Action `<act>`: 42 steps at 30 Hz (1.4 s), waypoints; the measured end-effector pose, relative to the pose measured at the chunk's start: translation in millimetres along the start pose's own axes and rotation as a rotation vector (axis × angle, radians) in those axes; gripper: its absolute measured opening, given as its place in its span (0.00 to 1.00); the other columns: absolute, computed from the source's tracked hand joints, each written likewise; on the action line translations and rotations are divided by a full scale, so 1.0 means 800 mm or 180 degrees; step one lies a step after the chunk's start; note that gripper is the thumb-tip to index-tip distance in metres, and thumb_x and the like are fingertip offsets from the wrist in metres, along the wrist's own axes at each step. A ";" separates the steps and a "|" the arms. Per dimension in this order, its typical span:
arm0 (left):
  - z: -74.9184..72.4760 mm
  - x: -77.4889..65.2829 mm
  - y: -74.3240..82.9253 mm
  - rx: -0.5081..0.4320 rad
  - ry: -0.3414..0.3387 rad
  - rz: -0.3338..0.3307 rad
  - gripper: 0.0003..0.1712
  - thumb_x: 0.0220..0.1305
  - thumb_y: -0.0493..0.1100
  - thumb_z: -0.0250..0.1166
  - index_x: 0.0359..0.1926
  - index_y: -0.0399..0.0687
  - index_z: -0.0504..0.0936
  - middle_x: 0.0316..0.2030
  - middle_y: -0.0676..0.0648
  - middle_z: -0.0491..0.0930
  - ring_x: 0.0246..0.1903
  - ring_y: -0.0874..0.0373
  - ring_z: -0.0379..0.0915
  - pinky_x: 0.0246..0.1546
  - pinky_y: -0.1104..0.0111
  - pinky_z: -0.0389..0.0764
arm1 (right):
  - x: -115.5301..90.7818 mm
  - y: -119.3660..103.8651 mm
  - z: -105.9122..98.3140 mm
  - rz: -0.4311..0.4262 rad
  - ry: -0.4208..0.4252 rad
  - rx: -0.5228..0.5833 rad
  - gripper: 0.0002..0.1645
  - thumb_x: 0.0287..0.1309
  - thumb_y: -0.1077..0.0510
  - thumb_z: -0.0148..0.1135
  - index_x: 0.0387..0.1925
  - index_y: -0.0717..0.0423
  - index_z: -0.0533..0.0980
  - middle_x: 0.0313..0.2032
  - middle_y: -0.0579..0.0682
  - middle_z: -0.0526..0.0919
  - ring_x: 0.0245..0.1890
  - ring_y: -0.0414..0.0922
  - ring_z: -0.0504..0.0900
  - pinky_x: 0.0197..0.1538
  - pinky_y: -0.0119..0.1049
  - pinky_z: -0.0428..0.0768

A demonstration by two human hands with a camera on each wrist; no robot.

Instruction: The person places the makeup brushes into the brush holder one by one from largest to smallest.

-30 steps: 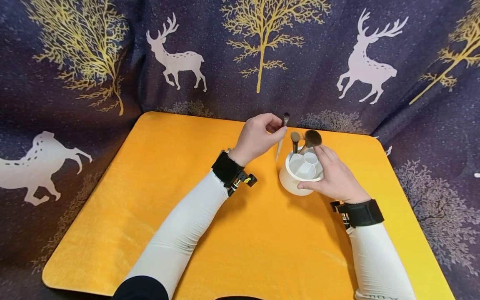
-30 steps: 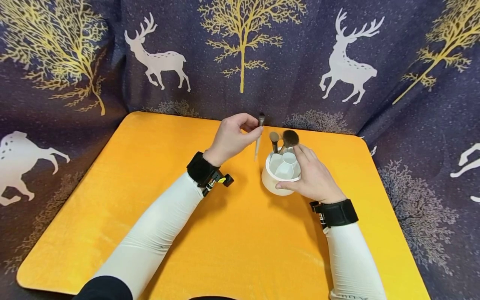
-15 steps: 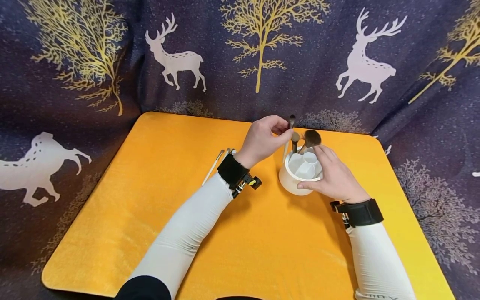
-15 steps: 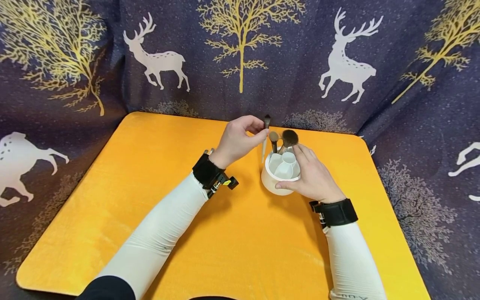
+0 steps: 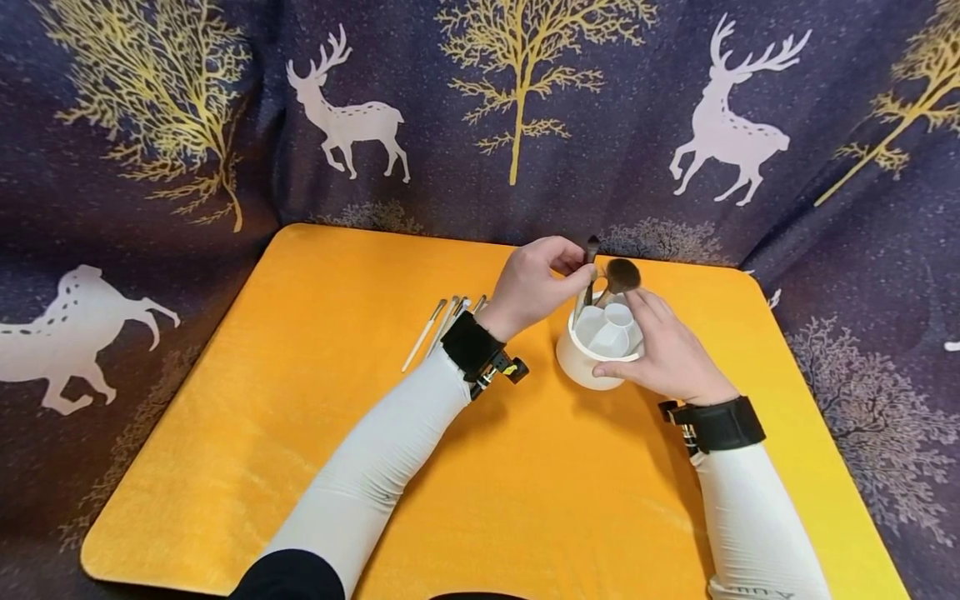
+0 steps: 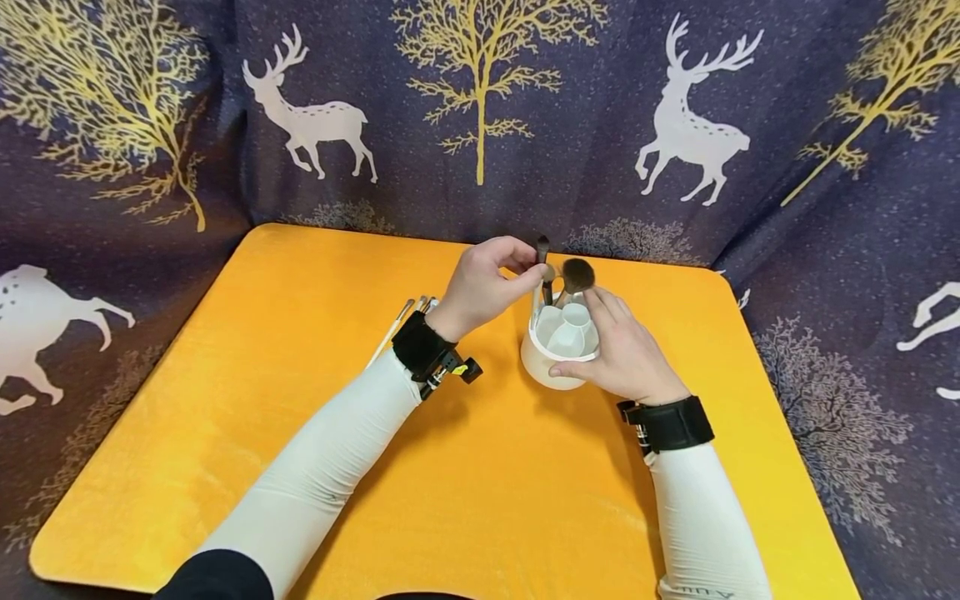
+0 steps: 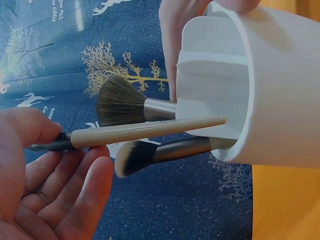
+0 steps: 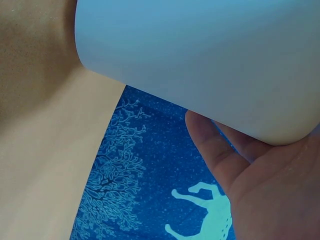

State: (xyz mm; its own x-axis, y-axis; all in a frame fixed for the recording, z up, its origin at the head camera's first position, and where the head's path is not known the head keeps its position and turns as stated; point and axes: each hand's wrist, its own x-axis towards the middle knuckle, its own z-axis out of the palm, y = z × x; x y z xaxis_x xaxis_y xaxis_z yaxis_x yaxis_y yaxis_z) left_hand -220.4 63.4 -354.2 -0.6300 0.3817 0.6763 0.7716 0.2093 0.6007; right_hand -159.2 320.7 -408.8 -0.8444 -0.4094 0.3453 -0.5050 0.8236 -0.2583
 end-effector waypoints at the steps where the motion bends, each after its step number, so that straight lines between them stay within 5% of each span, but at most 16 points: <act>1: 0.001 0.000 0.000 -0.0013 -0.0004 0.0018 0.07 0.64 0.46 0.66 0.40 0.49 0.82 0.34 0.55 0.80 0.34 0.70 0.74 0.40 0.73 0.75 | 0.000 0.000 0.000 -0.0006 0.0011 -0.0001 0.75 0.27 0.19 0.72 0.74 0.48 0.55 0.70 0.53 0.60 0.65 0.53 0.63 0.59 0.57 0.69; 19: 0.019 -0.003 0.001 0.0030 -0.0176 0.0105 0.08 0.64 0.47 0.66 0.40 0.49 0.82 0.33 0.56 0.80 0.34 0.70 0.75 0.37 0.68 0.77 | 0.002 0.000 -0.002 -0.0061 0.0023 0.0011 0.77 0.27 0.19 0.73 0.76 0.46 0.51 0.71 0.51 0.59 0.66 0.52 0.62 0.61 0.55 0.68; 30: 0.024 -0.007 0.001 0.0160 -0.0399 0.0060 0.13 0.63 0.51 0.68 0.42 0.49 0.82 0.34 0.56 0.81 0.36 0.69 0.76 0.39 0.76 0.73 | 0.002 0.000 0.001 -0.0098 0.0034 0.0042 0.76 0.28 0.20 0.73 0.77 0.43 0.50 0.72 0.49 0.58 0.66 0.50 0.61 0.60 0.54 0.68; 42: 0.007 -0.008 -0.006 0.0217 -0.0162 0.0158 0.11 0.68 0.53 0.62 0.41 0.53 0.82 0.34 0.59 0.78 0.36 0.72 0.73 0.39 0.75 0.73 | 0.002 0.000 0.000 -0.0032 0.0003 0.0061 0.75 0.28 0.20 0.72 0.76 0.44 0.52 0.70 0.50 0.59 0.64 0.51 0.63 0.58 0.55 0.70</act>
State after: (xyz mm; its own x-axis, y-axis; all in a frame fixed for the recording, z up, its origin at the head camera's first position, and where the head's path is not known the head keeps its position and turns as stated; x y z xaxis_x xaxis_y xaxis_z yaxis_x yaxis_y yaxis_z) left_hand -219.7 65.5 -363.6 -0.5870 0.4379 0.6810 0.8070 0.2491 0.5354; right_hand -160.1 320.2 -408.1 -0.8392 -0.4172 0.3488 -0.5167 0.8118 -0.2720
